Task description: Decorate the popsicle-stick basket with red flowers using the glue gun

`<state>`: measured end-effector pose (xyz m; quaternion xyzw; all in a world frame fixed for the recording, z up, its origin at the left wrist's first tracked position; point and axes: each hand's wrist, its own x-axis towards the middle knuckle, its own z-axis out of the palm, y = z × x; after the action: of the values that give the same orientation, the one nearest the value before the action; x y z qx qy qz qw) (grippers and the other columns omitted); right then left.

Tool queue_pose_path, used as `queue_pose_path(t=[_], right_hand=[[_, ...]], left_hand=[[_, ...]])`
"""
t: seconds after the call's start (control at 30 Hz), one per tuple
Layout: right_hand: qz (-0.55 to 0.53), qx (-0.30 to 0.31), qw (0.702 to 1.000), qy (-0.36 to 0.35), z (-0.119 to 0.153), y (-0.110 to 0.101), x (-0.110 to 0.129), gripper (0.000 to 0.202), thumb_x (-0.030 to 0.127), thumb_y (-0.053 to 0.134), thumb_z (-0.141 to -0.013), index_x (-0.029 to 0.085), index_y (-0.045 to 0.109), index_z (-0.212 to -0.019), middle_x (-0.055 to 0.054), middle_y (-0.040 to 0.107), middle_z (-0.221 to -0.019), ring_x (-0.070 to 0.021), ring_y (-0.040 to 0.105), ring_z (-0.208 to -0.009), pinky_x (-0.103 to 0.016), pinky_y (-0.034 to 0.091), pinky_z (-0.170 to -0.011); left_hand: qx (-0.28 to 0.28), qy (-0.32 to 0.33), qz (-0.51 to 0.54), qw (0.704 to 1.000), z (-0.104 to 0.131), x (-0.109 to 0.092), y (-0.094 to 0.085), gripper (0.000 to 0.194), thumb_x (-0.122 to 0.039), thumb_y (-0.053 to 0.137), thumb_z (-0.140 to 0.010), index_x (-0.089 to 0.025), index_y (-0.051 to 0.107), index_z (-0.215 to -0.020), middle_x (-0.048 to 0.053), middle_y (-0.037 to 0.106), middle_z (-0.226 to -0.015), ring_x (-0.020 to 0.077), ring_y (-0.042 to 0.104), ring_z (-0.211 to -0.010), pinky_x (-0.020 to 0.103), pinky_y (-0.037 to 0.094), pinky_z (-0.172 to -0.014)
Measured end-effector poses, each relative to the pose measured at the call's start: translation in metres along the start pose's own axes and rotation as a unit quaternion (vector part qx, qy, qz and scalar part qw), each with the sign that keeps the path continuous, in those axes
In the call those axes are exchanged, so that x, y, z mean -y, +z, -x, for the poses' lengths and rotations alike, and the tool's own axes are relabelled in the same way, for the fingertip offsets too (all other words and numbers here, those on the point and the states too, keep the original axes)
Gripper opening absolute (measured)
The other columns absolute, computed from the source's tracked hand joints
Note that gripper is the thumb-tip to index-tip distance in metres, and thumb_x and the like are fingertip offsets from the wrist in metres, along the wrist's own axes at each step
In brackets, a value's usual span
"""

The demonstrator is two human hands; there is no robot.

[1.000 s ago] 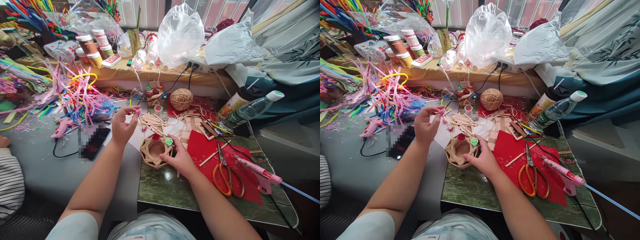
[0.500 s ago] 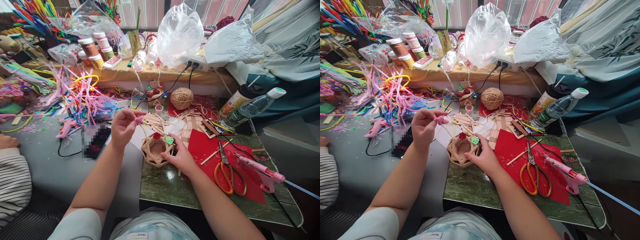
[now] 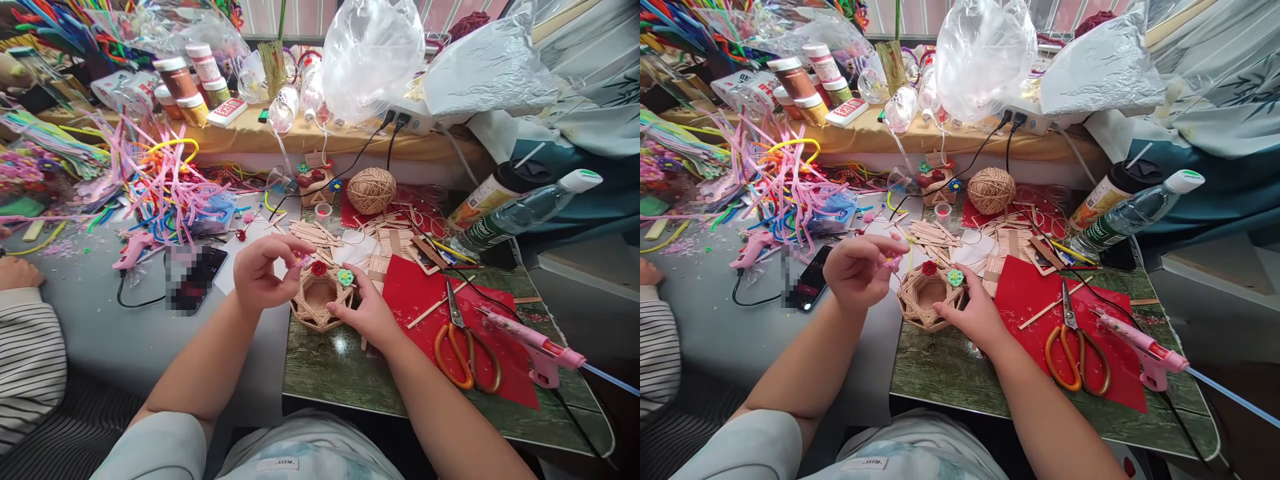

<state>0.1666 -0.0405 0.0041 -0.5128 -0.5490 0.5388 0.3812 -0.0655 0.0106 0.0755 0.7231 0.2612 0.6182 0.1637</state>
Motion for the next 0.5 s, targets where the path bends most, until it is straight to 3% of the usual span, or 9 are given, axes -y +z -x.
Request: queue_pose_path(t=[0.17,0.3,0.5], right_hand=[[-0.01,-0.031,0.999,-0.006,0.001,0.002,-0.004,0.099,0.047,0.093,-0.073,0.034,0.043,-0.158,-0.01,0.053,-0.159,-0.0325,0.058,-0.139,-0.052,0.045,-0.121],[-0.013,-0.071,0.997,-0.023,0.001,0.005,-0.007,0.101,0.047,0.093,-0.073,0.033,0.042,-0.159,-0.012,0.051,-0.157,-0.0316,0.058,-0.138,-0.05,0.045,-0.121],[-0.022,-0.108,0.992,-0.057,-0.005,0.004,-0.012,0.098,0.045,0.092,-0.075,0.03,0.043,-0.158,-0.013,0.053,-0.154,-0.0301,0.054,-0.142,-0.047,0.046,-0.119]], left_hand=[[0.049,0.015,-0.023,0.998,0.007,0.001,0.001,0.015,-0.027,0.073,-0.089,-0.026,0.059,-0.091,0.006,0.083,-0.104,0.0242,0.081,-0.087,0.041,0.069,-0.073],[-0.003,0.029,-0.007,1.0,0.006,0.002,0.005,0.013,-0.022,0.071,-0.09,-0.027,0.062,-0.098,0.006,0.082,-0.108,0.0244,0.081,-0.088,0.041,0.068,-0.071],[-0.075,-0.016,-0.008,0.997,0.004,0.007,0.009,0.015,-0.023,0.074,-0.092,-0.025,0.061,-0.099,0.007,0.082,-0.107,0.0243,0.081,-0.089,0.04,0.069,-0.071]])
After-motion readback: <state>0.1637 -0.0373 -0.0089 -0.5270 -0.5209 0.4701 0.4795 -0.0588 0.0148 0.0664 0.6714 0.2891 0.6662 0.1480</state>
